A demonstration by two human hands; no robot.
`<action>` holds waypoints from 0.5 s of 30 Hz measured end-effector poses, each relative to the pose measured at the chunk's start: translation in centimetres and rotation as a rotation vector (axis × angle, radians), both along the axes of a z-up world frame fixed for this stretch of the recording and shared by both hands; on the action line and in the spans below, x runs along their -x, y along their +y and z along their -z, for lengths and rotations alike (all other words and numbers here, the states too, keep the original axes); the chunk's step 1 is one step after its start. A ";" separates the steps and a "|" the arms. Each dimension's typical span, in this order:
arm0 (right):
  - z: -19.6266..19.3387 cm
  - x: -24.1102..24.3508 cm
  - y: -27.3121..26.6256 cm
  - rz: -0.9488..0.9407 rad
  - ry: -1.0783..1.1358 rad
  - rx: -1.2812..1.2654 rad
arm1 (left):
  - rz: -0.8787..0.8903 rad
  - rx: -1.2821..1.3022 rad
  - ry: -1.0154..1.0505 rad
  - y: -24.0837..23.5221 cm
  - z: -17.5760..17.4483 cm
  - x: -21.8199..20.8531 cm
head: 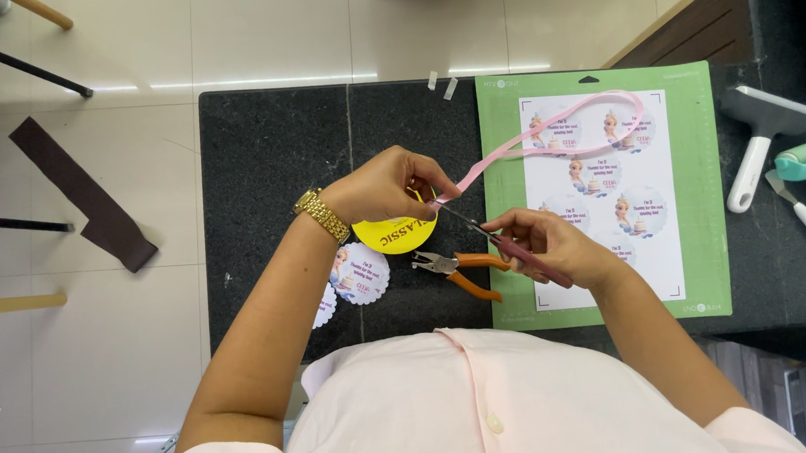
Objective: Attaching pink ribbons to circular stickers by cutting ribbon to length and threading it through pre-punched holes.
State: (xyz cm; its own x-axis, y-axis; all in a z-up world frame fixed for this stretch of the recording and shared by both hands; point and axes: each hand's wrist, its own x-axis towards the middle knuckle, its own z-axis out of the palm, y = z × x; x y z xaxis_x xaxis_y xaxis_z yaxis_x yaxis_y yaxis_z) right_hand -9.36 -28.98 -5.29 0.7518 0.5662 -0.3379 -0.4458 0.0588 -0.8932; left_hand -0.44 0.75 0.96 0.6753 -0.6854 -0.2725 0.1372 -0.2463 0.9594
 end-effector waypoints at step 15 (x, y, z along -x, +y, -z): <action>0.5 1.2 -0.2 0.043 0.025 -0.026 | 0.066 -0.033 0.009 -1.3 0.0 0.4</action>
